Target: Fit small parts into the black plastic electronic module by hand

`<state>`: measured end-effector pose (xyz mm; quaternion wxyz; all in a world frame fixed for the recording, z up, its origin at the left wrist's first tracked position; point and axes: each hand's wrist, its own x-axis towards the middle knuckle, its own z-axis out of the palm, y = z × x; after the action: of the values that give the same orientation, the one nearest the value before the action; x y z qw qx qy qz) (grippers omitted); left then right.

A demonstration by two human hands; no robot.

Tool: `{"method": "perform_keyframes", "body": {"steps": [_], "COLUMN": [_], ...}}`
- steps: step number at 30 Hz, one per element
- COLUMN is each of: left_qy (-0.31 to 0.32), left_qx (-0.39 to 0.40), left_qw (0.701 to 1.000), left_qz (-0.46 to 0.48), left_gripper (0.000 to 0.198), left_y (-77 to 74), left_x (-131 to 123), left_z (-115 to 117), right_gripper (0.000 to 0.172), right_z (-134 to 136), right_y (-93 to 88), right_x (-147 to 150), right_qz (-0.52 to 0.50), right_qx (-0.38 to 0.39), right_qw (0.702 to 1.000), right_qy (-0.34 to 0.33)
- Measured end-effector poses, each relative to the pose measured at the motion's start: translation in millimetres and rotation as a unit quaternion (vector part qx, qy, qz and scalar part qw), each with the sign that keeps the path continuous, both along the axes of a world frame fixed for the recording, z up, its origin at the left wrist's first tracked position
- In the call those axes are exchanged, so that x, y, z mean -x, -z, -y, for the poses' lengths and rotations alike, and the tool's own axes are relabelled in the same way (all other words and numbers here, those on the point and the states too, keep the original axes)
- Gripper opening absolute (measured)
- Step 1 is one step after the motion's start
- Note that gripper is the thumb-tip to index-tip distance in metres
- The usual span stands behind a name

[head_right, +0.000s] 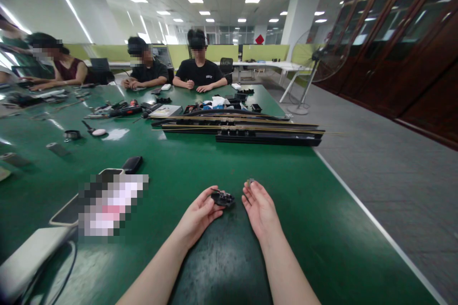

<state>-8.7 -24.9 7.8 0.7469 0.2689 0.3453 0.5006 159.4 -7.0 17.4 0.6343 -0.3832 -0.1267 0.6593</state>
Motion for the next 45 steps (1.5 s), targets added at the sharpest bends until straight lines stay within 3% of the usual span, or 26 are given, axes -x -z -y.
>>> {"method": "perform_keyframes", "body": {"steps": [14, 23, 34, 41, 45], "left_qy": [-0.001, 0.0, -0.001, 0.002, -0.013], "left_qx": [-0.002, -0.008, -0.001, 0.0, 0.003], "left_qw": [1.0, 1.0, 1.0, 1.0, 1.0], "left_qz": [0.007, 0.004, 0.003, 0.002, 0.01], "left_gripper": [0.046, 0.045, 0.048, 0.047, 0.045], "left_y": [1.7, 1.1, 1.4, 1.2, 1.9], "left_x": [0.3, 0.1, 0.4, 0.0, -0.9], "left_z": [-0.5, 0.3, 0.1, -0.1, -0.4], "right_gripper": [0.015, 0.014, 0.027, 0.026, 0.018], "right_z": [-1.3, -1.1, 5.9, 11.1, 13.8], "right_y": [6.0, 5.3, -5.1, -1.1, -1.4], "right_x": [-2.2, -1.6, 10.3, 15.8, 16.8], "right_qz": [0.057, 0.025, 0.153, 0.341, 0.5], "right_qx": [-0.019, -0.003, -0.064, -0.142, -0.233], "right_qw": [0.998, 1.0, 0.986, 0.928, 0.829], "right_qy": [-0.012, -0.009, -0.002, -0.041, -0.096]}}
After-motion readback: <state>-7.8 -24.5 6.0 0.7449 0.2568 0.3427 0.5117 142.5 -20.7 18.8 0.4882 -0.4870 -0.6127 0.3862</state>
